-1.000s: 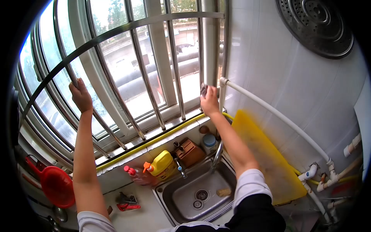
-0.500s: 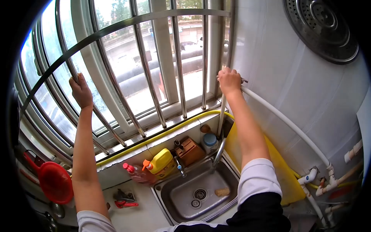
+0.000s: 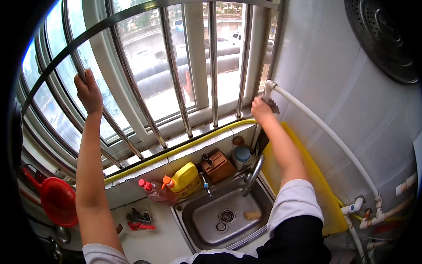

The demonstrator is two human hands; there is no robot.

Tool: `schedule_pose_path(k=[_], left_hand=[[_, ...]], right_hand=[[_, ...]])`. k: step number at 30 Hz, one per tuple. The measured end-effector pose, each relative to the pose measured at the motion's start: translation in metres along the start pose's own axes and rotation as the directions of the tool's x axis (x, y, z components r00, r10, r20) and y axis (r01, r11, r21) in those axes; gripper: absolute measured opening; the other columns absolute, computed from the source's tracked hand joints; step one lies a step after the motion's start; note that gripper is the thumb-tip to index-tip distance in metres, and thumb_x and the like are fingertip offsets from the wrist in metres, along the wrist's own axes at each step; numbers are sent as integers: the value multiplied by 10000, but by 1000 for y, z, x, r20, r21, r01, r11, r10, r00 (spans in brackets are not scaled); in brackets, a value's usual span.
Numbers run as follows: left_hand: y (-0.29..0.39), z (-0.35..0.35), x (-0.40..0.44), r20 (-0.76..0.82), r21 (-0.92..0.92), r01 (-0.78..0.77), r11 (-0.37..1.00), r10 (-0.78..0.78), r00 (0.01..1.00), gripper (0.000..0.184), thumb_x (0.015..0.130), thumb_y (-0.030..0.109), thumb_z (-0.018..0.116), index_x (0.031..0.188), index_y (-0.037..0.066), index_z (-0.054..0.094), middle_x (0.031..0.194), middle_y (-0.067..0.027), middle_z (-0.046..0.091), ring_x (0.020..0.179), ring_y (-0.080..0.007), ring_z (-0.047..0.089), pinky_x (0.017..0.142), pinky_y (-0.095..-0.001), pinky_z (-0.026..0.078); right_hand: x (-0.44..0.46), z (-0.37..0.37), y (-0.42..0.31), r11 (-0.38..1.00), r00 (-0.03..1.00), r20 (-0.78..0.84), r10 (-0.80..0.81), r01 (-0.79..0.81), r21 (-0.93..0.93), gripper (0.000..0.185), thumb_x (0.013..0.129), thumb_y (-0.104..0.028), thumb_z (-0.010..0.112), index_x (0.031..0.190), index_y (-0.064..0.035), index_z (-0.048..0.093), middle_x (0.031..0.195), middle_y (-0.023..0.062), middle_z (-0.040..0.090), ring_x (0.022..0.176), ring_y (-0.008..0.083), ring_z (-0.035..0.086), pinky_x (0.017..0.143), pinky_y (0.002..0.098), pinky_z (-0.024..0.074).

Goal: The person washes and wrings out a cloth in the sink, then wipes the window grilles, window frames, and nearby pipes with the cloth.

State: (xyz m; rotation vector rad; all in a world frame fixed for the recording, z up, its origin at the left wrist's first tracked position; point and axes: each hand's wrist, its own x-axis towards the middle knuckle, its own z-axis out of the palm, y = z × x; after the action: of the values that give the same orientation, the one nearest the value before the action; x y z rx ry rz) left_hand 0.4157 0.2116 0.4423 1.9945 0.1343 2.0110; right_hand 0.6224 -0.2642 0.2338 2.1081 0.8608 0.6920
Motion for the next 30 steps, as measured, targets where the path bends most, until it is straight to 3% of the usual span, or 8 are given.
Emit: schedule_pose_path(k=[4, 7, 10, 13, 15, 17, 22, 30], left_hand=[[-1, 0, 0, -15, -14, -23, 1000, 23, 1000, 276, 946, 321, 460, 969, 46, 463, 832, -167, 615, 756, -345, 643, 595, -397, 517], [-1, 1, -1, -14, -4, 10, 1000, -10, 1000, 261, 947, 317, 462, 966, 58, 475, 815, -163, 625, 754, -338, 644, 595, -397, 512], [-2, 1, 0, -17, 29, 22, 999, -22, 1000, 273, 946, 326, 463, 969, 55, 476, 829, -170, 625, 757, -345, 641, 604, -403, 513], [-7, 3, 0, -15, 28, 31, 999, -30, 999, 293, 948, 348, 450, 1009, 64, 490, 861, -168, 625, 796, -349, 638, 636, -413, 514], [-13, 3, 0, 10, -11, 51, 999, -51, 999, 336, 942, 372, 458, 1039, 53, 497, 878, -179, 630, 827, -364, 630, 662, -423, 508], [-14, 6, 1, -16, 17, 70, 997, -70, 997, 361, 935, 388, 467, 1055, 49, 501, 888, -192, 635, 839, -377, 623, 668, -435, 500], [-31, 11, 4, -4, 17, 67, 998, -67, 998, 373, 935, 408, 457, 1050, 57, 507, 898, -202, 632, 850, -401, 607, 668, -456, 479], [-32, 14, 6, 39, 185, 24, 983, -32, 999, 363, 950, 407, 406, 1050, 58, 427, 913, -227, 629, 802, -419, 609, 592, -491, 507]], right_hand=[[-8, 5, -36, 979, 991, 135, -12, -16, 204, 188, 764, -164, 527, 826, -119, 699, 899, 29, 610, 999, 231, 498, 905, 378, 367], [6, -57, -7, 927, 956, -261, 130, -24, 374, 77, 734, -107, 550, 718, -124, 624, 865, 20, 581, 949, 208, 528, 840, 352, 391], [15, -120, 35, 912, 808, -490, 327, -133, 389, 107, 758, -100, 565, 845, -140, 612, 884, 18, 557, 951, 198, 515, 846, 367, 377], [10, -144, 71, 795, 681, -454, 575, -334, 507, 284, 787, -172, 605, 1067, -142, 571, 1014, 44, 540, 984, 230, 496, 874, 392, 368], [-3, -125, 79, 715, 776, -73, 626, -535, 451, 404, 793, -201, 603, 1170, -111, 489, 1083, 67, 519, 987, 257, 508, 820, 383, 440], [-20, -94, 76, 721, 769, -60, 636, -566, 400, 470, 800, -238, 602, 1222, -107, 440, 1063, 90, 523, 976, 268, 535, 746, 375, 503], [-78, -112, 78, 760, 770, -90, 632, -592, 267, 250, 834, -146, 490, 1069, -63, 482, 961, 95, 542, 888, 244, 561, 670, 338, 516], [-217, -158, 89, 665, 704, -22, 710, -660, 349, 313, 758, -235, 653, 975, -84, 487, 912, 82, 539, 852, 253, 571, 680, 384, 493]])
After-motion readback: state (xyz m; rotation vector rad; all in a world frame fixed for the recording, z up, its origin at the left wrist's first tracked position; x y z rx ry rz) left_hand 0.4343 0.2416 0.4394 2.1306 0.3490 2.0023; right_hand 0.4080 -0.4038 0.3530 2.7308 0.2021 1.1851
